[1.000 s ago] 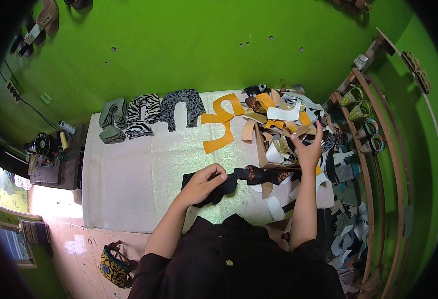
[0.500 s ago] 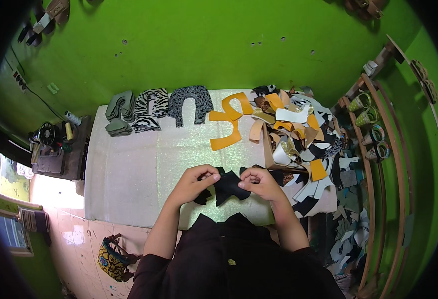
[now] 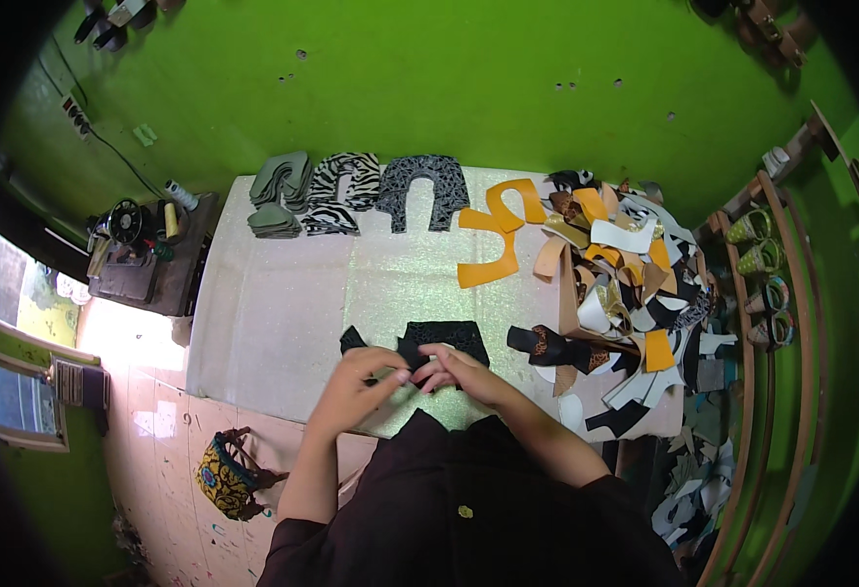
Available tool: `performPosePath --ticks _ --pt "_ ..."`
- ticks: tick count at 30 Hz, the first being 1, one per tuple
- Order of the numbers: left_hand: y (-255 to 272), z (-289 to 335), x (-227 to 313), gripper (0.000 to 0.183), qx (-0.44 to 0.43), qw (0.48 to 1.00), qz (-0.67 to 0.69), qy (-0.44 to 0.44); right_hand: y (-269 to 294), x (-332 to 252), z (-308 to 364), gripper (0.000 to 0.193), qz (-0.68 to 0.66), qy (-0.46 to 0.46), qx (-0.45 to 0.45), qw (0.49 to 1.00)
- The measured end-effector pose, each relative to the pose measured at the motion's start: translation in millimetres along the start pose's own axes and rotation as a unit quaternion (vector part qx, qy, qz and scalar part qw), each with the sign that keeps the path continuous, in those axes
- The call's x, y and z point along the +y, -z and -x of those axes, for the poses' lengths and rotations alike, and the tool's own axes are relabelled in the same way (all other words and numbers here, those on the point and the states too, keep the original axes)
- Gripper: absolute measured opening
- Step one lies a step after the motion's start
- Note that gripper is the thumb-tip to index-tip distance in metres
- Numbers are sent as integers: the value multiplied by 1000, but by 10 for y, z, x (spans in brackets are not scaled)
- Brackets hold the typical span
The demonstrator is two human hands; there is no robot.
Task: Sorting and inspecting various fabric and patterned shoe upper components on a work table.
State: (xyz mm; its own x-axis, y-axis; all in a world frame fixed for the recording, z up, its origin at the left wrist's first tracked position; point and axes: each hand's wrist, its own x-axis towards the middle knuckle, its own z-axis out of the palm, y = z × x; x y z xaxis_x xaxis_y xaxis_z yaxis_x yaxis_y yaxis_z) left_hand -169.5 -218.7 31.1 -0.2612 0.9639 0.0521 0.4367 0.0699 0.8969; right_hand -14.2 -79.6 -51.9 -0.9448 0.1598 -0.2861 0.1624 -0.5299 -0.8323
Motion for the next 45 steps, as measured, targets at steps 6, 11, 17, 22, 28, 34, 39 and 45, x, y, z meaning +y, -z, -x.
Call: performPosePath --ticks 6,11,17,22,28,34,39,45 --pt "-199 14 -5 23 -22 998 -36 -49 -179 -303 -77 35 -21 69 16 997" --pt "-181 -90 -12 50 109 989 77 -56 38 -511 147 35 -131 37 -75 988" --pt "-218 -151 -156 29 -2 990 99 100 82 -624 277 23 25 126 105 986" --pt "-187 -98 -100 19 60 973 -103 -196 198 -543 287 15 90 194 281 935" --pt "-196 -198 -12 38 107 985 12 -133 35 -641 324 10 287 229 167 915" --pt "-194 -256 -354 23 -78 962 219 145 -72 -618 290 24 251 251 201 913" --pt "-188 -302 -587 16 -4 930 285 231 161 -208 175 13 300 184 348 869" --pt "-598 -357 -1183 20 151 960 59 228 454 464 -31 22 565 94 413 708"
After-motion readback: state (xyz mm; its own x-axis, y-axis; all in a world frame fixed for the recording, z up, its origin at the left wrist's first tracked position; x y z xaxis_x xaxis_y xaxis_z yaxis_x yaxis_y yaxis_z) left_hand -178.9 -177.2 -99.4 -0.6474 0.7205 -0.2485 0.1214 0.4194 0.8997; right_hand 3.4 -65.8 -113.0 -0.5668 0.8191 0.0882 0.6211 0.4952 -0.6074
